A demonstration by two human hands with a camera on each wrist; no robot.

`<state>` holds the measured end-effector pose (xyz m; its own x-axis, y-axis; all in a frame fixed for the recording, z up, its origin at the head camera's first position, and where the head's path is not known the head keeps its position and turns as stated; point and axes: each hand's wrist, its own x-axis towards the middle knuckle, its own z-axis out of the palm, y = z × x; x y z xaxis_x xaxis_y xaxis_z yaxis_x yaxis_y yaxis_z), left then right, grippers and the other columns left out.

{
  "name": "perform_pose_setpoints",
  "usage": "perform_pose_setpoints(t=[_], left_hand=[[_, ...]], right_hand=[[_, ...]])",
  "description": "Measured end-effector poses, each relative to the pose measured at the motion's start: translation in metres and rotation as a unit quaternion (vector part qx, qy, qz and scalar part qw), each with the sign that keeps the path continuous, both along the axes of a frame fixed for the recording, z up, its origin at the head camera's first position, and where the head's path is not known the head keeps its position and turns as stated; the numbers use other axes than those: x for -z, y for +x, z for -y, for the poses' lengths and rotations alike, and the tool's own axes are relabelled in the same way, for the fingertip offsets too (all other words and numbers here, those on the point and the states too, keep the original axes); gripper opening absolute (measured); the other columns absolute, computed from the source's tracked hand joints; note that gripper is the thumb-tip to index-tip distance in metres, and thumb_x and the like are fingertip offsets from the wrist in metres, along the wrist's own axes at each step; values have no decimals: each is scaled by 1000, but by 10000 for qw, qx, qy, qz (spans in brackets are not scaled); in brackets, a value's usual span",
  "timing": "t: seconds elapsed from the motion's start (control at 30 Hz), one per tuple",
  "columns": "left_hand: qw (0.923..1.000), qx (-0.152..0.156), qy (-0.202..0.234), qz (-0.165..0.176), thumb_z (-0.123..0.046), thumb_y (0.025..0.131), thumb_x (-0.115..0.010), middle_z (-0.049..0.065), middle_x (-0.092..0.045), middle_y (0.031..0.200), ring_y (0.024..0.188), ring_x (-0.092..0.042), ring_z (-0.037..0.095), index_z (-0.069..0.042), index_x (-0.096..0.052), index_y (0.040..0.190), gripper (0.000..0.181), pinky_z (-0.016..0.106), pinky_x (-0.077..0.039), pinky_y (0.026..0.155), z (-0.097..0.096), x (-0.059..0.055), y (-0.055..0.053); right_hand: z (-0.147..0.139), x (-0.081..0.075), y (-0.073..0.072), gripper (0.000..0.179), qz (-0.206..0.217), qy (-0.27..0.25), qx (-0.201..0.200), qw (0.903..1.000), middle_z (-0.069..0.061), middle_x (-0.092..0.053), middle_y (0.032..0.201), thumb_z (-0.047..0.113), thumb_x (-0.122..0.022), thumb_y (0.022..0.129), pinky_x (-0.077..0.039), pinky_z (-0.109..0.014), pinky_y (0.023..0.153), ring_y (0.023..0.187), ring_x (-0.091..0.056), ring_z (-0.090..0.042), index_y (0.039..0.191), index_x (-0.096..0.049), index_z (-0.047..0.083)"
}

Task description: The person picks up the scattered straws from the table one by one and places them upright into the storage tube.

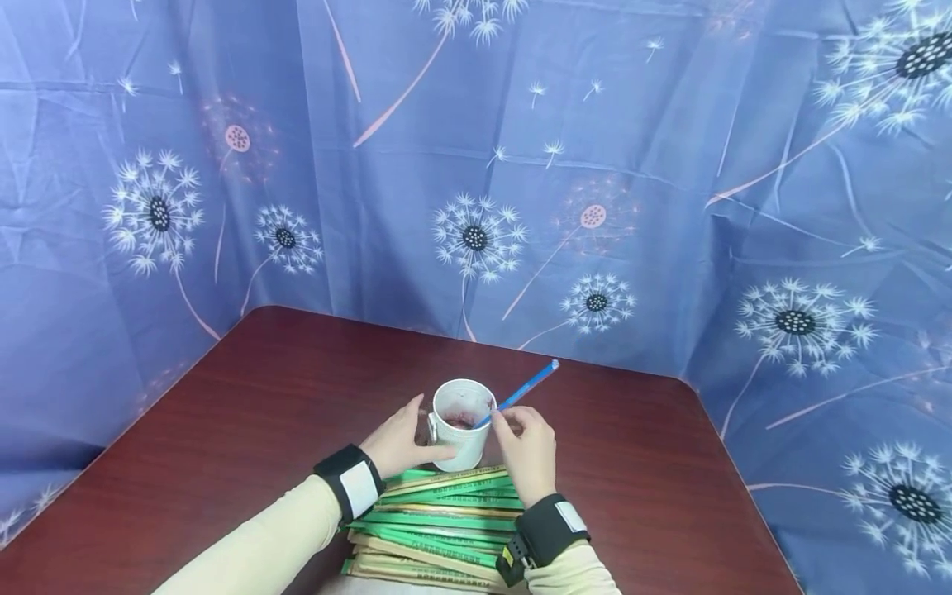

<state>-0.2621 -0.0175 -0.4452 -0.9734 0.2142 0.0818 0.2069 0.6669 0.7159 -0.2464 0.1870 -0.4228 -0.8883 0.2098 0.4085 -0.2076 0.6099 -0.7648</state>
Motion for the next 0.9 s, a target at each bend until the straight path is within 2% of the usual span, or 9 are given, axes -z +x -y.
perform_pose_setpoints(t=[0.1, 0.17, 0.23, 0.33, 0.47, 0.6, 0.77, 0.9], left_hand=[[9994, 90, -336, -85, -46, 65, -86, 24, -63, 110, 103, -61, 40, 10, -58, 123, 85, 53, -50, 90, 3, 5, 6], [9973, 198, -690, -156, -40, 63, -88, 14, -61, 91, 88, -59, 34, 3, -66, 100, 62, 49, -51, 82, 4, 6, 10], [9936, 364, -1056, -186, -35, 62, -89, 8, -59, 80, 79, -58, 29, -3, -69, 83, 43, 45, -51, 77, 5, 7, 14], [9871, 578, -1471, -237, -29, 63, -88, 1, -62, 74, 73, -59, 23, -12, -71, 71, 25, 39, -52, 73, 6, 8, 19], [9863, 665, -1497, -170, -24, 67, -86, 0, -67, 74, 70, -61, 18, -13, -73, 70, 17, 36, -52, 70, 5, 13, 20], [9877, 632, -1421, -153, -22, 69, -84, -2, -65, 71, 68, -59, 16, -12, -73, 72, 16, 36, -52, 68, 3, 17, 20], [9888, 645, -1326, -241, -19, 72, -81, -5, -59, 69, 66, -54, 13, -14, -69, 71, 13, 35, -50, 66, 2, 16, 25], [9923, 578, -1051, -312, -19, 75, -79, -7, -57, 68, 63, -50, 9, -15, -68, 72, 12, 34, -47, 61, 1, 14, 30]], right_hand=[[0, 3, -1, 27, 68, 166, -58, 9998, -5, -72, 86, 31, -68, 91, -51, -38, 70, 73, -64, -13, 91, -77, 6], [0, 4, 0, 28, 130, 179, -71, 9997, -4, -72, 87, 33, -67, 92, -50, -38, 69, 74, -64, -13, 93, -77, 7], [-1, 4, 2, 31, 218, 147, -93, 9996, -4, -71, 87, 37, -66, 92, -50, -38, 69, 72, -64, -14, 97, -75, 8], [-3, 6, 6, 35, 430, 41, -133, 9990, -3, -71, 85, 40, -66, 91, -51, -36, 67, 70, -66, -17, 103, -72, 7], [-8, 13, 13, 29, 716, 65, -384, 9967, -8, -72, 87, 26, -65, 93, -53, -37, 67, 71, -70, -23, 109, -69, 2], [-13, 22, 20, 23, 929, 240, -698, 9929, -11, -72, 90, 13, -63, 93, -52, -36, 65, 71, -68, -21, 111, -68, -2], [-17, 30, 29, 26, 1283, 30, -845, 9881, -9, -70, 90, 12, -63, 93, -53, -33, 59, 68, -66, -23, 113, -67, -4], [-18, 30, 34, 25, 1481, -208, -760, 9858, -6, -67, 81, 19, -66, 93, -54, -31, 57, 64, -64, -22, 106, -68, -3]])
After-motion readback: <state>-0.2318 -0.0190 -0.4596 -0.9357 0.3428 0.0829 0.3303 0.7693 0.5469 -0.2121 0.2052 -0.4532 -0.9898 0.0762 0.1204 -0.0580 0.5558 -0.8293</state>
